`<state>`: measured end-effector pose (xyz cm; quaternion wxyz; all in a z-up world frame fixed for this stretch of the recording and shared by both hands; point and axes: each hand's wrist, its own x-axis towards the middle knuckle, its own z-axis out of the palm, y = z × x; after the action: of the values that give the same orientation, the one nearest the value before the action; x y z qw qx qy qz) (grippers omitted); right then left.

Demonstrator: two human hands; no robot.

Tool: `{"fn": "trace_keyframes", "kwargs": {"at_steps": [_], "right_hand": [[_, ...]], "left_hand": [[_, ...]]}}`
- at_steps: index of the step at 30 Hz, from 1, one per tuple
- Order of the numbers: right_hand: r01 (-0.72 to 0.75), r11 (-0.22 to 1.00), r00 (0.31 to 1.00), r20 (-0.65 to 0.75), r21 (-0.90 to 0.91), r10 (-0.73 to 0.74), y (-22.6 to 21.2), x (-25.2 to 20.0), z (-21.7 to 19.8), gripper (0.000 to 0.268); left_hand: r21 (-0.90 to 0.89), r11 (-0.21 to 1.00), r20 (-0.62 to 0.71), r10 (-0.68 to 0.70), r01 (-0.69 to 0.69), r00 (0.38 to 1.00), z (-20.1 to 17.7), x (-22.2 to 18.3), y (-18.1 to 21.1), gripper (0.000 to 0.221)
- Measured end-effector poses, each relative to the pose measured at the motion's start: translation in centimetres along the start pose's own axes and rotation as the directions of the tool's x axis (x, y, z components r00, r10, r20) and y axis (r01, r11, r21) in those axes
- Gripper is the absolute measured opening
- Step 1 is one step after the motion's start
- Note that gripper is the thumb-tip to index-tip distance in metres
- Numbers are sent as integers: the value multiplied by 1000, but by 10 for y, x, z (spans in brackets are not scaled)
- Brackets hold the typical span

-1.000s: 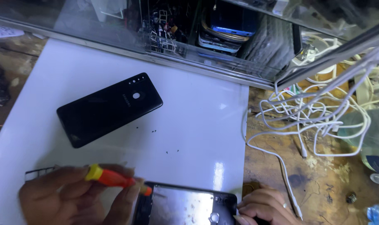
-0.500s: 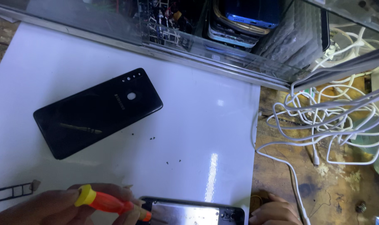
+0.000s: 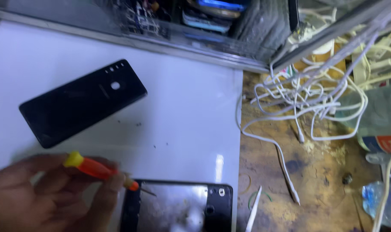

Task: The person uses a screwdriver to tighten screws on the back of a disassembled smartphone. They then connect a charging cable to the device and continue to secure the back panel with the screwdriver.

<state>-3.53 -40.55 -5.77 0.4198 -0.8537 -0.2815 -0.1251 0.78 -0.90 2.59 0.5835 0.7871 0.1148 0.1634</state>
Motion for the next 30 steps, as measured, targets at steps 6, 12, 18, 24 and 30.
{"fn": "trace_keyframes", "kwargs": {"at_steps": [6,12,18,24,30], "right_hand": [[-67,998,998,2,1,67,-28,-35,-15,8],[-63,998,997,-33,-3,63,-39,-24,-19,6],[-51,994,997,-60,95,57,-50,4,-9,6],[-108,951,981,-122,290,149,-65,51,11,10],[-351,797,879,-122,491,462,-52,62,14,11]], "left_hand": [[-17,998,-48,61,-62,997,8,-13,14,57],[-57,989,-50,131,-134,990,5,-10,23,55],[-141,952,-24,273,-273,962,12,-13,23,56],[-39,868,-10,495,-495,869,26,12,18,50],[65,870,49,486,-488,873,29,20,19,45]]}}
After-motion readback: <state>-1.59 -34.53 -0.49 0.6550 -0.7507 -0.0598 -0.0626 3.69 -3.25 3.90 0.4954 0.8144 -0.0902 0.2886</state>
